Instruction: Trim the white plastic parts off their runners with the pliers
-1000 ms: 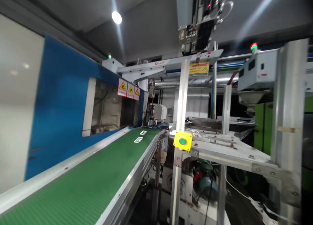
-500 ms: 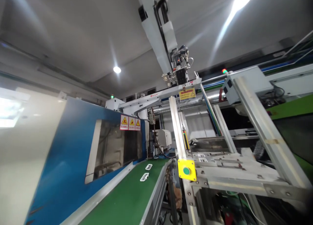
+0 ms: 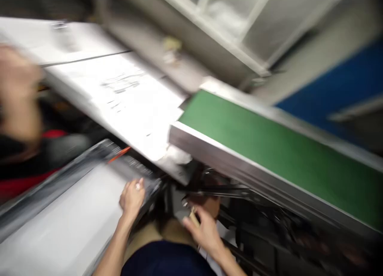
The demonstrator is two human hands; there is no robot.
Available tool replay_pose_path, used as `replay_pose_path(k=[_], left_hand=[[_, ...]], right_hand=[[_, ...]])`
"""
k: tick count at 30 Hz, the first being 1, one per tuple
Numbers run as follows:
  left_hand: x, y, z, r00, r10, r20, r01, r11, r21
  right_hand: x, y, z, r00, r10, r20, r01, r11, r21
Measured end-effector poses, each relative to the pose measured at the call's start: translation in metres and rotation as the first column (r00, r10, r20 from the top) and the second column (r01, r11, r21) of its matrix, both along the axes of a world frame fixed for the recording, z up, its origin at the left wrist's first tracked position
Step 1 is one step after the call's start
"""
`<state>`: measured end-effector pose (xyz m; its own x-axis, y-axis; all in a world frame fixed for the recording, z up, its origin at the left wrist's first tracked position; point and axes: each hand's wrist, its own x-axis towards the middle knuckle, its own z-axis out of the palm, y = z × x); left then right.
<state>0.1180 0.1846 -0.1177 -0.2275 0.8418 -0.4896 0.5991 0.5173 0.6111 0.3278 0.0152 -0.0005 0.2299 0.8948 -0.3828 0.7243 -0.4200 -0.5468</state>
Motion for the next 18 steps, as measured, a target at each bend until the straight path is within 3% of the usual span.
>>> replay_pose_path(k=[1, 3, 5, 8, 12, 15, 18], left_hand=[[-0.058, -0.029, -0.022, 0.991, 0.087, -0.097, -0.096, 0.991, -0.096], [-0.142, -0.082, -0.054, 0.950, 0.213, -0.230, -0.270, 0.930, -0.251], [-0.194, -0.119, -0.082, 0.902, 0.310, -0.301, -0.407, 0.843, -0.351], [-0.239, -0.146, -0.121, 0.835, 0.419, -0.356, -0.542, 0.737, -0.404], [-0.288, -0.140, -0.162, 0.719, 0.533, -0.446, -0.684, 0.657, -0.318], [-0.324, -0.116, -0.183, 0.633, 0.604, -0.484, -0.760, 0.604, -0.238], [-0.343, -0.093, -0.201, 0.555, 0.666, -0.498, -0.827, 0.502, -0.252]], right_hand=[[-0.008, 0.014, -0.025, 0.994, 0.095, 0.062, -0.097, 0.995, 0.017], [-0.014, 0.051, -0.069, 0.937, 0.239, 0.255, -0.280, 0.950, 0.137], [-0.011, 0.089, -0.100, 0.880, 0.327, 0.346, -0.418, 0.878, 0.232], [-0.002, 0.130, -0.124, 0.810, 0.385, 0.442, -0.544, 0.776, 0.320], [0.002, 0.154, -0.144, 0.738, 0.337, 0.584, -0.621, 0.676, 0.395], [0.001, 0.161, -0.155, 0.700, 0.271, 0.660, -0.626, 0.677, 0.387], [-0.002, 0.161, -0.160, 0.678, 0.223, 0.700, -0.622, 0.683, 0.384]])
